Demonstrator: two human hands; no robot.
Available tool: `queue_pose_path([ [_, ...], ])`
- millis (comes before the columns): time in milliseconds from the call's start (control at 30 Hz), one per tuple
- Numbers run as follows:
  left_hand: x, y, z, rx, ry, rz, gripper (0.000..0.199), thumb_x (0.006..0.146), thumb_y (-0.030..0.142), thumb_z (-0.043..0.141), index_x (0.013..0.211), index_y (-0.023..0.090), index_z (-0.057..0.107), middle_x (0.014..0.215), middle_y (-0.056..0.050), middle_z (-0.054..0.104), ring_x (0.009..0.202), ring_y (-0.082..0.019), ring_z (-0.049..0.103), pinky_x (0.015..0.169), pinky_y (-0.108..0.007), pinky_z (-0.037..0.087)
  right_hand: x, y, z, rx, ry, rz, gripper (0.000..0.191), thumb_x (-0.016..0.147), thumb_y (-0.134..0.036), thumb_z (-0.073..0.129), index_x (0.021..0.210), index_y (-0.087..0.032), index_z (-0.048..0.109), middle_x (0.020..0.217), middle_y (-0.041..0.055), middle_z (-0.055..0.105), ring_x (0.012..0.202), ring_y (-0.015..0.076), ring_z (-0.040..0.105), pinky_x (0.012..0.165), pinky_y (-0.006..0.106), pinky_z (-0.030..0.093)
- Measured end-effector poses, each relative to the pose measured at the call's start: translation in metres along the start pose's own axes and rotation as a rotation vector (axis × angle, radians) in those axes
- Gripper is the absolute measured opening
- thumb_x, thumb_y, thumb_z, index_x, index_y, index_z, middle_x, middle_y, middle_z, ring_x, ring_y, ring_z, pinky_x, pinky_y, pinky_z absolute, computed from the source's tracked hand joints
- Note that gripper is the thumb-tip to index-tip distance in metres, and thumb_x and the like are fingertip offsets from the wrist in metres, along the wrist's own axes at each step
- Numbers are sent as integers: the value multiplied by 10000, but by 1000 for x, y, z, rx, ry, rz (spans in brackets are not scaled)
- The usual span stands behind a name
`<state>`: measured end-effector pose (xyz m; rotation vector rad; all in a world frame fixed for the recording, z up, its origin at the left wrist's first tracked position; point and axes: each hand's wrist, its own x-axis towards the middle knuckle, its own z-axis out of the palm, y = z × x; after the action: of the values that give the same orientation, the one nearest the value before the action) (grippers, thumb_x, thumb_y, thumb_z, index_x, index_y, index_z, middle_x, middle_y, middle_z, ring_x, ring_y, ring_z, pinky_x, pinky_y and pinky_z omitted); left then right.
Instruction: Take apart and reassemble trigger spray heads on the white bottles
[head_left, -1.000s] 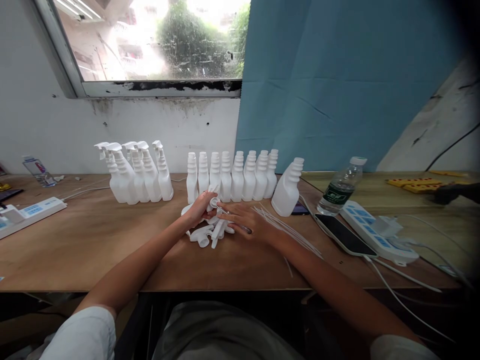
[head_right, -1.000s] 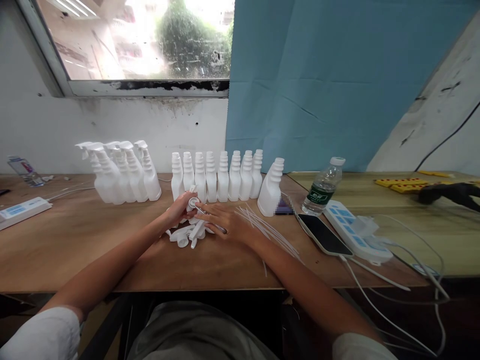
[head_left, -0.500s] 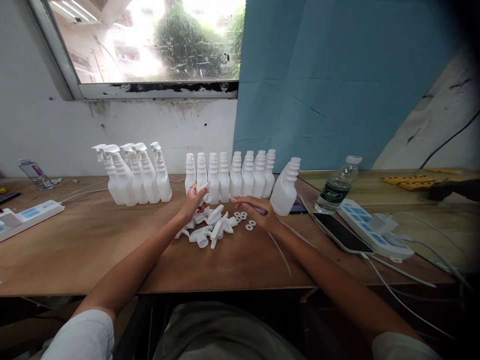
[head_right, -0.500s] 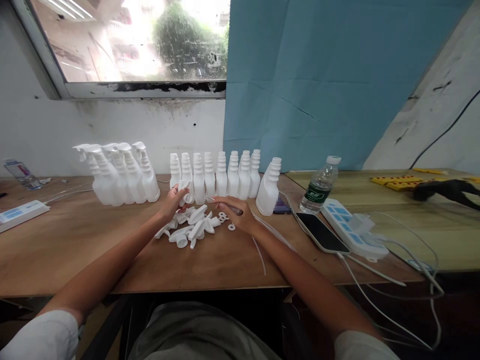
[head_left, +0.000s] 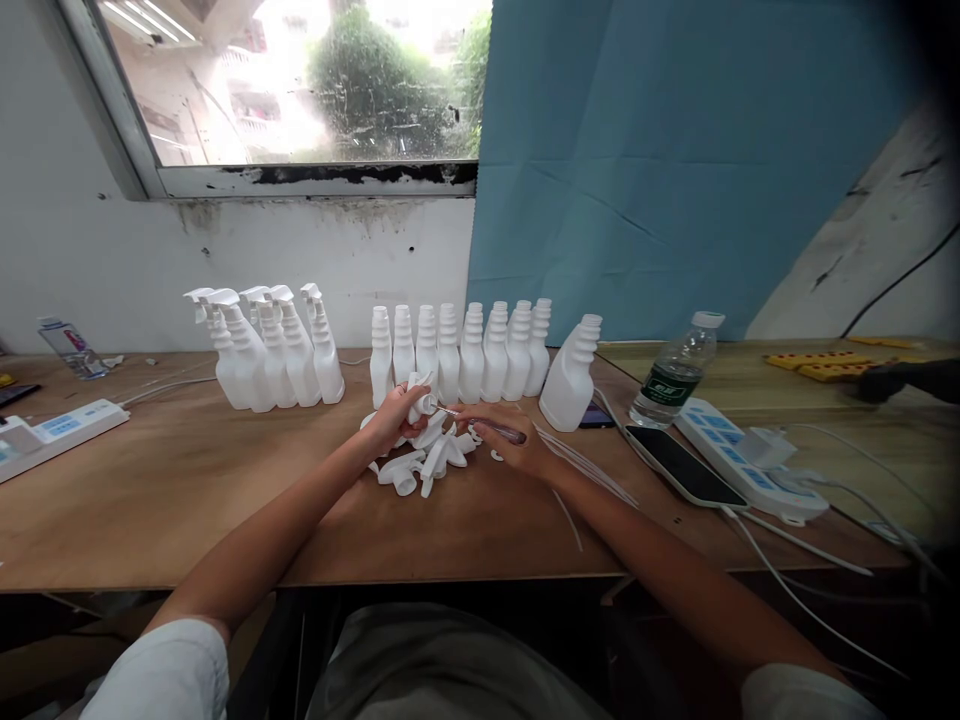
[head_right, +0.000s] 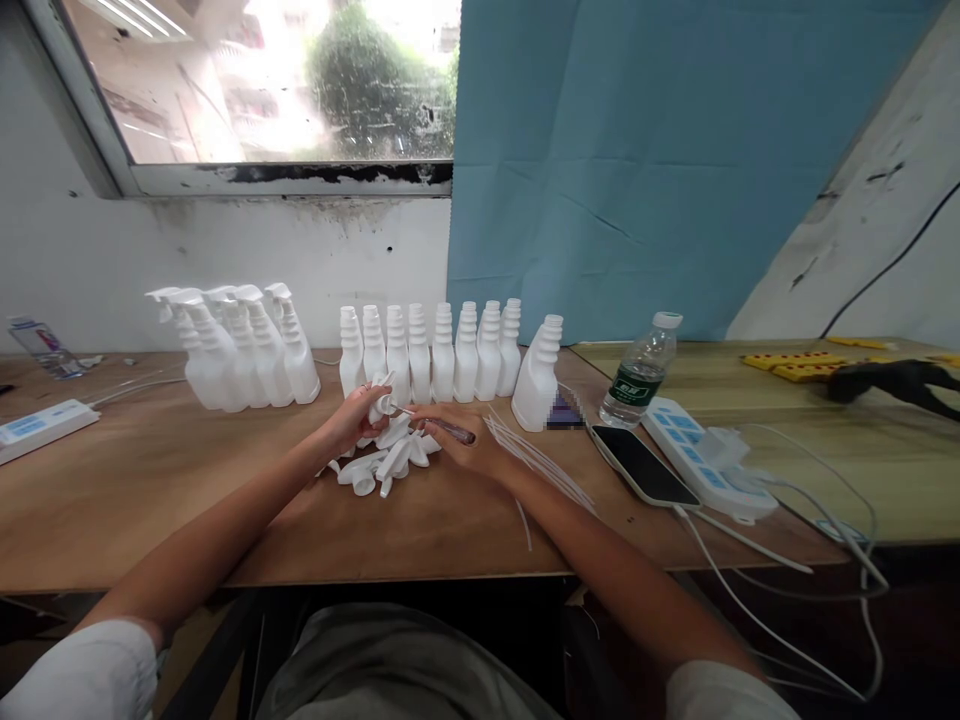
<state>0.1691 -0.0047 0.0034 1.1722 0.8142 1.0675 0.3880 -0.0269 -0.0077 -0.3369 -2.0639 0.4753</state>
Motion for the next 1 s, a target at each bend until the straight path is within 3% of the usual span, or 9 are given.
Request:
queue_pose_path([
  [400, 0, -1, -2, 22, -63, -35, 304, 769, 395, 640, 735, 189, 419, 553, 50, 428, 388, -40, 332, 325, -147, 155, -2, 1, 0, -81, -44, -23, 270, 959, -223, 471, 1184, -230, 620, 1229, 84, 663, 949, 173, 680, 885, 367, 536],
  [600, -2, 0, 1, 48, -80, -51, 305, 759, 379, 653, 768, 197, 410, 567, 57, 438, 374, -36, 324, 320, -141, 145, -1, 1, 1, -295, -111, -192, 307, 935, -167, 482, 1219, -231, 580, 1296, 94, 623, 1141, 200, 618, 948, 392, 504],
  [733, -4, 2, 3, 62, -101, -50, 312, 757, 380, 657, 783, 202, 401, 590, 60, 448, 376, -32, 331, 325, -137, 147, 1, 2, 1, -484, -189, -310, 390, 918, -186, 515, 1308, -202, 514, 1420, 138, 508, 1219, 229, 555, 951, 418, 483],
  [833, -6, 3, 5, 69, -129, -52, 300, 766, 382, 648, 780, 201, 409, 570, 63, 433, 368, -33, 317, 326, -140, 136, 2, 6, 2, -611, -232, -350, 436, 922, -226, 529, 1354, -187, 478, 1455, 154, 461, 1240, 247, 526, 937, 433, 480],
  [1000, -7, 3, 7, 58, -133, -67, 334, 768, 427, 663, 772, 202, 418, 547, 67, 406, 365, -35, 311, 332, -146, 132, 1, 18, 6, -773, -253, -403, 370, 951, -236, 498, 1319, -246, 525, 1414, 112, 519, 1197, 239, 560, 929, 451, 482],
])
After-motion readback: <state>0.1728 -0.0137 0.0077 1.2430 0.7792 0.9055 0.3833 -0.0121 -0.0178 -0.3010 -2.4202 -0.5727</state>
